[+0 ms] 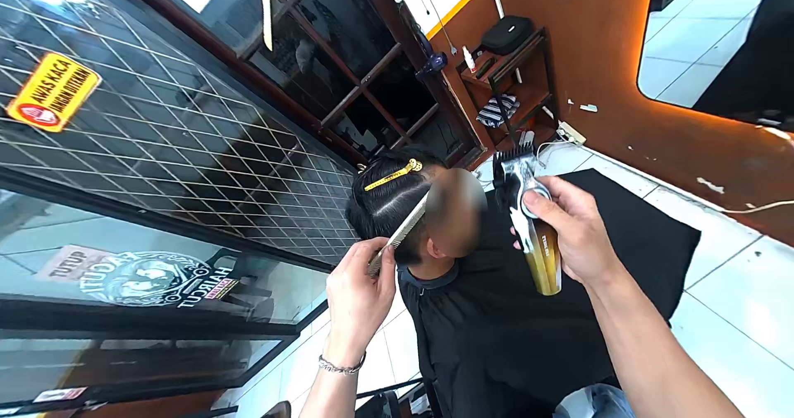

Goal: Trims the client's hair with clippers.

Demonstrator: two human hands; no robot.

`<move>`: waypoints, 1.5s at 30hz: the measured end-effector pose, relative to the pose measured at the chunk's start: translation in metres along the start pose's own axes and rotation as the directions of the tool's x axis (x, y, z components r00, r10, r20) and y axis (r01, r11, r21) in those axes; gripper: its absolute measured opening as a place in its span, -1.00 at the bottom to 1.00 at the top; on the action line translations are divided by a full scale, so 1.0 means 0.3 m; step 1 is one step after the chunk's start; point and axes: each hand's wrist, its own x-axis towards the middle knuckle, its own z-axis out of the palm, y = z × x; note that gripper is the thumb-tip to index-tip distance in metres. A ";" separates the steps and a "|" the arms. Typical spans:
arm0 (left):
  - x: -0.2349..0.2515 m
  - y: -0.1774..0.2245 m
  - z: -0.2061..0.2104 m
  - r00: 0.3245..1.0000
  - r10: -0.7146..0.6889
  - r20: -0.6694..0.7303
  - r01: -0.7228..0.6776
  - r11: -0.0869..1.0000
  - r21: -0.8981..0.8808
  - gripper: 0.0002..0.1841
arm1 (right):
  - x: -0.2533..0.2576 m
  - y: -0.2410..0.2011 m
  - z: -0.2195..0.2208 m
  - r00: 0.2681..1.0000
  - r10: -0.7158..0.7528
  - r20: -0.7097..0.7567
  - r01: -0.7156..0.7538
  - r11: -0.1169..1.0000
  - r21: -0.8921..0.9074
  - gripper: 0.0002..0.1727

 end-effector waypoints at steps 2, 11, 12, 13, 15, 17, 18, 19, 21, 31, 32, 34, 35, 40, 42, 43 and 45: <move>0.001 0.009 0.019 0.999 -0.012 0.032 0.010 0.998 0.057 -0.68 | -0.004 0.026 -0.015 0.999 0.049 -0.004 -0.049 0.999 -0.002 -0.69; -0.052 0.062 0.054 0.986 0.062 0.157 -0.065 0.998 0.016 -0.71 | -0.007 0.068 0.002 0.987 0.104 -0.122 -0.091 0.990 0.105 -0.66; -0.066 0.070 0.069 0.982 0.091 0.167 -0.098 0.995 0.034 -0.65 | -0.010 0.057 0.008 0.987 0.100 -0.130 -0.076 0.982 0.174 -0.64; -0.082 0.074 0.092 0.979 0.119 0.167 -0.132 0.989 0.067 -0.53 | -0.015 0.044 0.017 0.987 0.105 -0.119 -0.073 0.966 0.248 -0.61; -0.120 0.069 0.148 0.976 0.161 0.144 -0.183 0.971 0.154 -0.35 | -0.034 0.029 0.043 0.990 0.130 -0.054 -0.102 0.927 0.362 -0.58; -0.156 0.065 0.189 0.981 0.158 0.111 -0.180 0.957 0.227 -0.27 | -0.060 0.031 0.076 0.984 0.168 0.054 -0.176 0.912 0.371 -0.60; -0.169 0.066 0.204 0.984 0.151 0.099 -0.171 0.953 0.251 -0.25 | -0.074 0.035 0.096 0.978 0.184 0.099 -0.208 0.911 0.355 -0.61; -0.175 0.068 0.218 0.985 0.144 0.093 -0.164 0.951 0.261 -0.24 | -0.083 0.037 0.119 0.972 0.191 0.140 -0.230 0.905 0.358 -0.62; -0.177 0.076 0.240 0.986 0.125 0.111 -0.149 0.958 0.244 -0.22 | -0.100 0.040 0.166 0.958 0.187 0.216 -0.263 0.872 0.412 -0.64; -0.287 0.133 0.280 0.856 -0.128 0.501 0.136 0.991 0.021 -0.59 | -0.106 0.152 0.278 0.723 0.493 0.483 -0.647 0.730 0.223 -0.73; -0.287 0.133 0.297 0.826 -0.186 0.532 0.205 0.979 0.024 -0.60 | -0.097 0.165 0.279 0.719 0.506 0.476 -0.652 0.728 0.212 -0.73; -0.284 0.125 0.356 0.842 -0.263 0.471 0.300 0.954 -0.004 -0.65 | -0.080 0.185 0.275 0.714 0.516 0.473 -0.656 0.729 0.195 -0.73; -0.283 0.119 0.384 0.880 -0.256 0.400 0.284 0.959 -0.010 -0.66 | -0.072 0.191 0.272 0.711 0.517 0.477 -0.656 0.732 0.184 -0.72; -0.267 0.123 0.397 0.967 -0.053 0.251 0.030 0.995 0.097 -0.63 | -0.044 0.202 0.262 0.708 0.521 0.477 -0.652 0.742 0.157 -0.71; -0.261 0.125 0.401 0.973 -0.036 0.226 0.004 0.990 0.138 -0.60 | -0.036 0.204 0.258 0.722 0.507 0.471 -0.635 0.756 0.161 -0.73; -0.259 0.122 0.407 0.977 -0.029 0.210 -0.003 0.989 0.150 -0.57 | -0.030 0.196 0.258 0.733 0.500 0.460 -0.622 0.767 0.159 -0.75; -0.259 0.113 0.424 0.985 -0.010 0.170 -0.017 0.988 0.155 -0.54 | -0.016 0.164 0.262 0.766 0.474 0.434 -0.583 0.797 0.158 -0.77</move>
